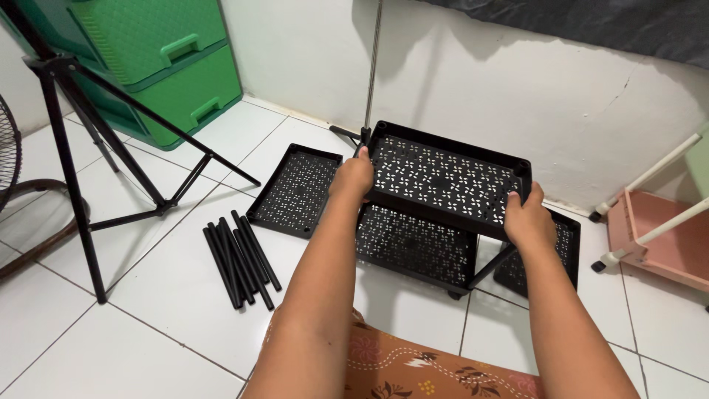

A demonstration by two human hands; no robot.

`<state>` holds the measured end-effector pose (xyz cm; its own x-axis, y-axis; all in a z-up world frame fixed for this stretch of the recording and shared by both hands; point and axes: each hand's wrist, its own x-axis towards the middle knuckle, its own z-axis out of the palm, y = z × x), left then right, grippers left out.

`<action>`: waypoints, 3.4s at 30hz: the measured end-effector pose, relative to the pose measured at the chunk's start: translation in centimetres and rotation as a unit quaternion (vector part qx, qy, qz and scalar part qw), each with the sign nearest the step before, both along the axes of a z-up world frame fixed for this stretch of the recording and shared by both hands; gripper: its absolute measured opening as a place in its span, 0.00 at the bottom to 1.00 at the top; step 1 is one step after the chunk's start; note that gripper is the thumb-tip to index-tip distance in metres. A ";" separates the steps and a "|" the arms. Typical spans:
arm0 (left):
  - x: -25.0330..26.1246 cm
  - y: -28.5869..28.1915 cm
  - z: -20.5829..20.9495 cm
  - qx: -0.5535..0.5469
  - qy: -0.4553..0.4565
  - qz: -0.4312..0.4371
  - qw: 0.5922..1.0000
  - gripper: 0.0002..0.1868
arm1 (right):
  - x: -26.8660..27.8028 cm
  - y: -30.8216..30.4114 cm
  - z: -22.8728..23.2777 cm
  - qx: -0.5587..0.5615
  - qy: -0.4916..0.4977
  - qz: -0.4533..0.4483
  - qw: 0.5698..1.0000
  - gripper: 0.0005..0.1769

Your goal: The person assembles a black plastic multi-tier rack by inserting vertical poles into the corners of perforated trays. They stack trays onto the poles and continue adding poles to extend the height of the structure.

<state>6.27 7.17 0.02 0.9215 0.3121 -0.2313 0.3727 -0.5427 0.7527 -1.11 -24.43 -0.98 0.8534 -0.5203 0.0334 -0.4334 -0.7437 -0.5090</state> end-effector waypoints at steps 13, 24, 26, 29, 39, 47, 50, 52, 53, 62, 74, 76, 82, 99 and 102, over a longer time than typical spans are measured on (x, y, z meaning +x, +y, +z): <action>-1.8 0.2 1.4 -0.030 0.022 -0.005 0.999 0.41 | -0.1 -0.1 -0.1 0.004 -0.008 0.000 1.000 0.39; 0.4 0.3 -0.8 -0.024 -0.032 -0.005 0.999 0.36 | 0.0 0.0 0.1 0.004 -0.018 -0.014 1.000 0.39; 0.7 0.5 -1.9 0.027 -0.132 -0.002 0.991 0.30 | 0.0 0.0 0.1 0.005 -0.023 -0.010 1.000 0.39; 0.9 0.1 -2.4 0.015 -0.106 -0.022 0.994 0.26 | 0.0 0.0 -0.1 0.008 -0.024 -0.009 1.000 0.39; 0.7 -0.4 -3.4 -0.095 -0.234 -0.004 0.968 0.18 | 0.6 -0.5 -0.8 0.000 -0.043 -0.004 0.999 0.39; -0.1 -1.3 -4.0 -0.042 -0.241 0.052 0.968 0.15 | 0.4 -1.1 -4.3 -0.187 -0.286 0.101 0.934 0.27; -0.8 -2.7 -4.2 -0.071 -0.226 0.083 0.968 0.15 | -0.7 0.8 -4.3 -0.246 -0.313 0.135 0.907 0.25; -1.4 -4.3 -4.1 -0.115 -0.218 0.138 0.959 0.14 | -1.7 2.8 -3.8 -0.257 -0.317 0.155 0.900 0.23; -1.8 -5.1 -4.0 -0.137 -0.213 0.165 0.953 0.14 | -2.4 3.8 -3.4 -0.226 -0.327 0.184 0.899 0.23; -5.8 -8.9 -4.1 -0.172 -0.183 0.079 0.965 0.13 | -6.2 11.8 -0.8 -0.126 -0.289 0.421 0.851 0.39; -6.9 -5.9 -1.5 0.161 -0.347 0.092 0.919 0.29 | -4.4 10.5 -2.0 -0.058 -0.235 0.377 0.894 0.20; -5.8 -5.2 -2.1 0.178 -0.375 0.084 0.906 0.27 | -4.5 9.5 -1.6 -0.055 -0.222 0.381 0.896 0.18; -4.5 -4.5 -0.8 0.190 -0.257 0.022 0.947 0.19 | -4.2 5.4 -1.9 -0.077 -0.237 0.330 0.911 0.17; -1.1 -7.2 3.0 0.214 -0.257 0.022 0.942 0.26 | -1.1 7.2 -0.4 -0.085 -0.019 0.094 0.992 0.45; -1.9 -6.9 1.6 0.142 -0.160 -0.006 0.977 0.28 | -1.4 7.3 -0.2 -0.084 -0.015 0.099 0.991 0.45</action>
<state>4.33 0.29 1.66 0.9361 0.3114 0.1637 0.1361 -0.7498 0.6475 -2.48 -17.10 -1.16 0.9357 -0.3272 0.1322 -0.2565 -0.8879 -0.3819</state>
